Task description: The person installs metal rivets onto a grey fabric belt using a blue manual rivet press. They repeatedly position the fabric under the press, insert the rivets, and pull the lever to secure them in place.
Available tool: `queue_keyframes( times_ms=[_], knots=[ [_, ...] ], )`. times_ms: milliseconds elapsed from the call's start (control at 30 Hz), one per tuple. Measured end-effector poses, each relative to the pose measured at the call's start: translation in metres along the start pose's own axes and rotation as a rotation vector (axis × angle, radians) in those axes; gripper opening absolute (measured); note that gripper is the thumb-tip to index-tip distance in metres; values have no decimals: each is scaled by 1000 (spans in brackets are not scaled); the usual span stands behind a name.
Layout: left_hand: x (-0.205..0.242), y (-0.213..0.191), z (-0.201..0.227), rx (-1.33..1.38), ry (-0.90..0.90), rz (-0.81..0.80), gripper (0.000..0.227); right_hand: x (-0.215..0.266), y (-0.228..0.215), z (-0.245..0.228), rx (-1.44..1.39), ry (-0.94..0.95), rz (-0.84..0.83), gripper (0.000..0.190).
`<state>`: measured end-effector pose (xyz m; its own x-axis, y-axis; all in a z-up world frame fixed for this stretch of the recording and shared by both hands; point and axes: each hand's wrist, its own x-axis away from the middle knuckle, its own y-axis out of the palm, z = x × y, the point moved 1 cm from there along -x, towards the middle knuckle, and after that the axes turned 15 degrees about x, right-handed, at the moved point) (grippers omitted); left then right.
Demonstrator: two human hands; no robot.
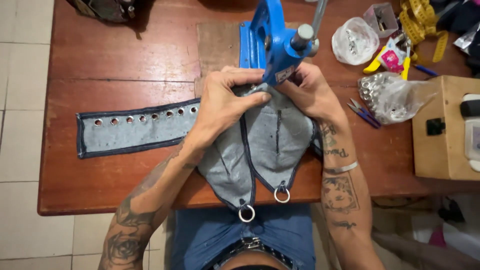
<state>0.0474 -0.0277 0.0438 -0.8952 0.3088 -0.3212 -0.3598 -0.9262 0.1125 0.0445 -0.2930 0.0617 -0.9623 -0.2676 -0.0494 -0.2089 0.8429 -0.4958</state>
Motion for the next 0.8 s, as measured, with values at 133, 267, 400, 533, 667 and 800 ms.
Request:
queue_keyframes(
  times_ms=[133, 267, 400, 533, 667, 800],
  knots=[
    [2, -4, 1, -27, 43, -29, 42, 2, 0, -18, -32, 54, -26, 12],
    [0, -3, 5, -119, 75, -35, 40, -9, -6, 8, -59, 74, -22, 9],
    [0, 0, 11, -121, 53, -16, 38, -19, -1, 57, -105, 26, 5, 12],
    [-2, 2, 13, -99, 46, 5, 37, -13, 1, 71, -121, -13, 36, 16],
    [-3, 6, 6, -105, 58, 44, 32, -15, 0, 76, -121, -28, 31, 19],
    [-1, 6, 1, -61, 46, 38, 37, -11, 3, 57, -108, 8, 25, 20]
  ],
)
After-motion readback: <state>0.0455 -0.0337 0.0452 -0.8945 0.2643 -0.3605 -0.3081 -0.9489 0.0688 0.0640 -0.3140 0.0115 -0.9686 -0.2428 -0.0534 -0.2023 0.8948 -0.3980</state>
